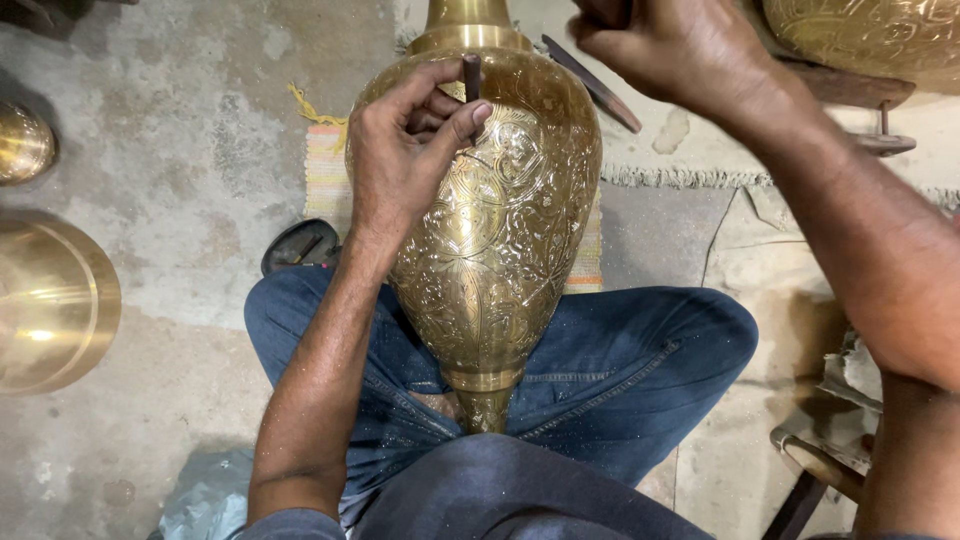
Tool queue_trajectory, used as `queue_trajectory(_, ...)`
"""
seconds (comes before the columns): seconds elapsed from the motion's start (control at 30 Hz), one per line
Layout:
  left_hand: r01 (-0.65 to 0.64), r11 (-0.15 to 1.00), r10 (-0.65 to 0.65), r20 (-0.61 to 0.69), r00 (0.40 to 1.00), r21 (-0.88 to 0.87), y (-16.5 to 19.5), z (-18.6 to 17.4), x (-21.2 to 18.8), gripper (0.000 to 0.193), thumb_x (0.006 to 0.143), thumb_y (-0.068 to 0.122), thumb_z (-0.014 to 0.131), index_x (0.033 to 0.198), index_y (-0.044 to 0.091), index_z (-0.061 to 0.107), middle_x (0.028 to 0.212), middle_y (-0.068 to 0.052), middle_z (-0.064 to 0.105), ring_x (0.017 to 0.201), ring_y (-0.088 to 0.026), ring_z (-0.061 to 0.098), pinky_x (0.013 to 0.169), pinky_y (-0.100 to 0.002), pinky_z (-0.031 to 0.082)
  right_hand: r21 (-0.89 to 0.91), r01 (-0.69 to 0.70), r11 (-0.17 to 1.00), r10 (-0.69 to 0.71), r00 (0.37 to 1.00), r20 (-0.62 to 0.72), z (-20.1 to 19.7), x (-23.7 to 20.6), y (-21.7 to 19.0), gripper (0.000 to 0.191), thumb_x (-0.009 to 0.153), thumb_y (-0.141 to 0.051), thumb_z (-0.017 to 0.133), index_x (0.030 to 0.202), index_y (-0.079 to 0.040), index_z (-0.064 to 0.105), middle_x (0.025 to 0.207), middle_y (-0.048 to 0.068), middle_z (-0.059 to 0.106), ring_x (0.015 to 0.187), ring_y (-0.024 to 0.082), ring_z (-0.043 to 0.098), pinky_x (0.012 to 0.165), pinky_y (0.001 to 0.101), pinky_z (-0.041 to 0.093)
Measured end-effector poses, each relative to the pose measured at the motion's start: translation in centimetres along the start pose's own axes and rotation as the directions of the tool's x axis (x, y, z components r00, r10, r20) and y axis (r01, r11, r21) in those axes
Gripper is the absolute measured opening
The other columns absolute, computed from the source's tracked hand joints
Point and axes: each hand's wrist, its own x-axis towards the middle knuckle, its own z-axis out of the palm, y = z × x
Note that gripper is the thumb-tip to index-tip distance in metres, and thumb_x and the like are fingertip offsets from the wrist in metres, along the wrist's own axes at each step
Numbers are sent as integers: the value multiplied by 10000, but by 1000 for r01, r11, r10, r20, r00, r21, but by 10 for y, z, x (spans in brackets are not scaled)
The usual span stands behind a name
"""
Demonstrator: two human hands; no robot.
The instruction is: The person sits cross-legged on the floor holding a large brass vase between their legs and engraves decorative floral patterns into its surface. They hold a small chisel against the metal with one hand and strike it with a wooden mallet in the other, repositioning the chisel repeatedly across the patterned area.
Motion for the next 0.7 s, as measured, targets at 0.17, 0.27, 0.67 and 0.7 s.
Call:
queue_trajectory(0.17,-19,1000,19,-5,1000,9,-2,-1,0,225,999,191,744,1125,21,669,867,-102,787,793,-153,810,671,-295,707,-11,117,993,-118,992,-34,-1,-4,3,286,932,-158,815,1154,-6,716,815,174,713,707,283,711,609,433,579)
queue_trajectory(0.27,-31,999,31,-12,999,27,-4,0,-1,299,1022,182,755,1264,23,681,907,-112,801,804,-161,818,677,-300,716,7,53,999,-52,997,-62,-2,-6,3,224,1007,-160,801,1129,-4,695,850,151,703,725,253,709,655,388,602)
queue_trajectory(0.67,-21,1000,21,-5,1000,-3,-4,0,0,307,1027,170,742,1295,38,671,945,-100,805,833,-150,819,671,-281,721,-75,45,996,-49,997,-54,-13,-8,-9,114,980,-91,737,983,22,755,783,200,715,637,318,689,585,449,562)
queue_trajectory(0.7,-28,1000,28,-8,1000,11,-3,0,-1,310,1023,167,746,1295,38,674,938,-100,807,830,-151,816,669,-282,716,-112,55,992,-55,998,1,-13,-8,-9,119,1001,-98,737,977,16,760,777,200,712,637,317,687,604,446,565)
